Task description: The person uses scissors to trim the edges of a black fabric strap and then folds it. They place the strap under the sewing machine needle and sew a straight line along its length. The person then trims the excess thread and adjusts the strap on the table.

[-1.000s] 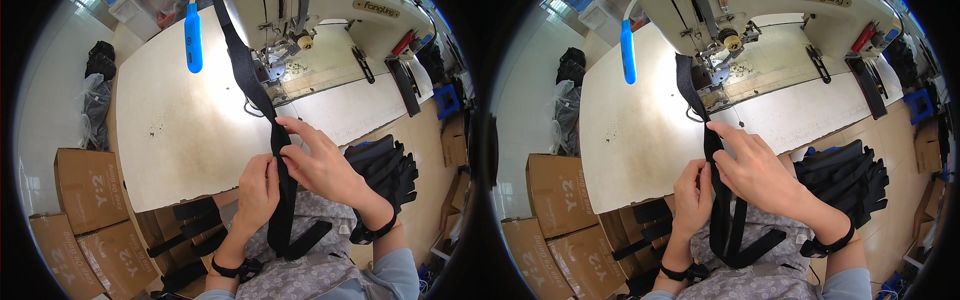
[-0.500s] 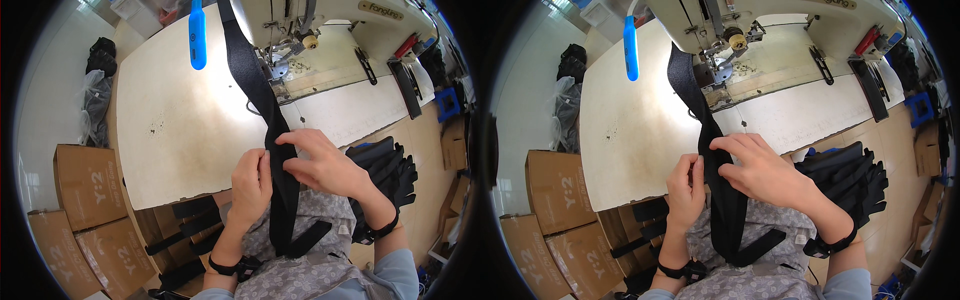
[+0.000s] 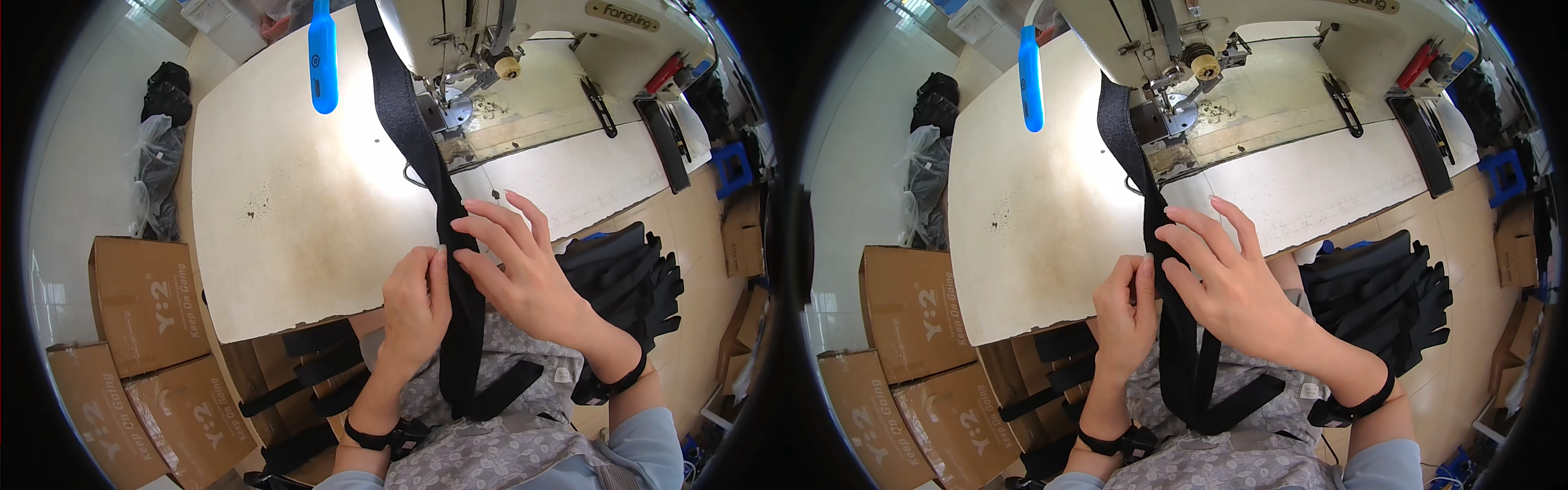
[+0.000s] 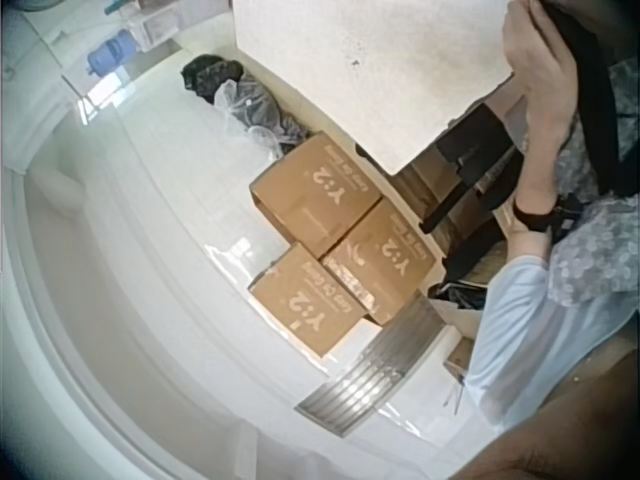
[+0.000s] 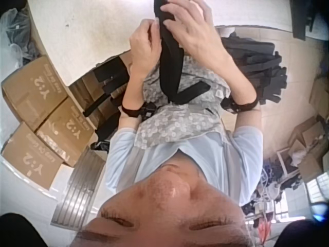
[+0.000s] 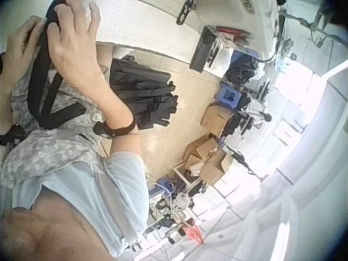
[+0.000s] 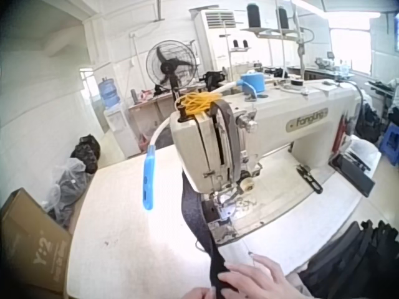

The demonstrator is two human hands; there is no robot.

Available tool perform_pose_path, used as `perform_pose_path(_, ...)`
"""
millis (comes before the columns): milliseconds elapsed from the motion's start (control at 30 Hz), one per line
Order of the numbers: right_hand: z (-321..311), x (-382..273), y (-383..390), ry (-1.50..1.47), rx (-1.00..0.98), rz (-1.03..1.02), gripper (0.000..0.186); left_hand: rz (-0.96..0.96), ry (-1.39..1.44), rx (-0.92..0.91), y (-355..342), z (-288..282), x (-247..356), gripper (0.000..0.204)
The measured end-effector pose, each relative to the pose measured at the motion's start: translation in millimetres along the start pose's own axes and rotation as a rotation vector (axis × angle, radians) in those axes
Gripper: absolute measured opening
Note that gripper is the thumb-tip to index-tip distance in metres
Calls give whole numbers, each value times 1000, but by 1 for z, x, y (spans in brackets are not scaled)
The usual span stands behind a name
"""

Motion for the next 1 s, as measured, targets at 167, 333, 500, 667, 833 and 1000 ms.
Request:
perform_pose_path(167, 1, 2, -2, -86, 2, 6, 17, 1, 27, 9, 0, 1, 1, 19)
perform_pose_path(333, 8, -1, 3, -226, -95, -73, 24, -50, 33, 25, 0, -3, -3, 17)
perform_pose_path(500, 12, 10, 12, -322, -15, 4, 22, -53, 5, 5, -3, -4, -1, 12)
perform_pose_path(667, 8, 17, 7, -499, 79, 258, 26, -77, 42, -12, -1, -1, -4, 12)
perform_pose_path(833, 10, 12, 2, -390, 117, 235, 22, -83, 67, -24, 0, 2, -7, 12)
perform_pose_path(1000, 13, 10, 0, -364, 138, 210, 16, 5, 48, 26, 1, -1, -7, 19)
Point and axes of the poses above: each hand's wrist, its own y-axis away from the middle knuckle, its own z-axis out of the palm, x = y × z, the point moved 7 cm from there along -y, towards the middle knuckle, and after that the axes turned 1 degree about -y, right-handed, at the moved point
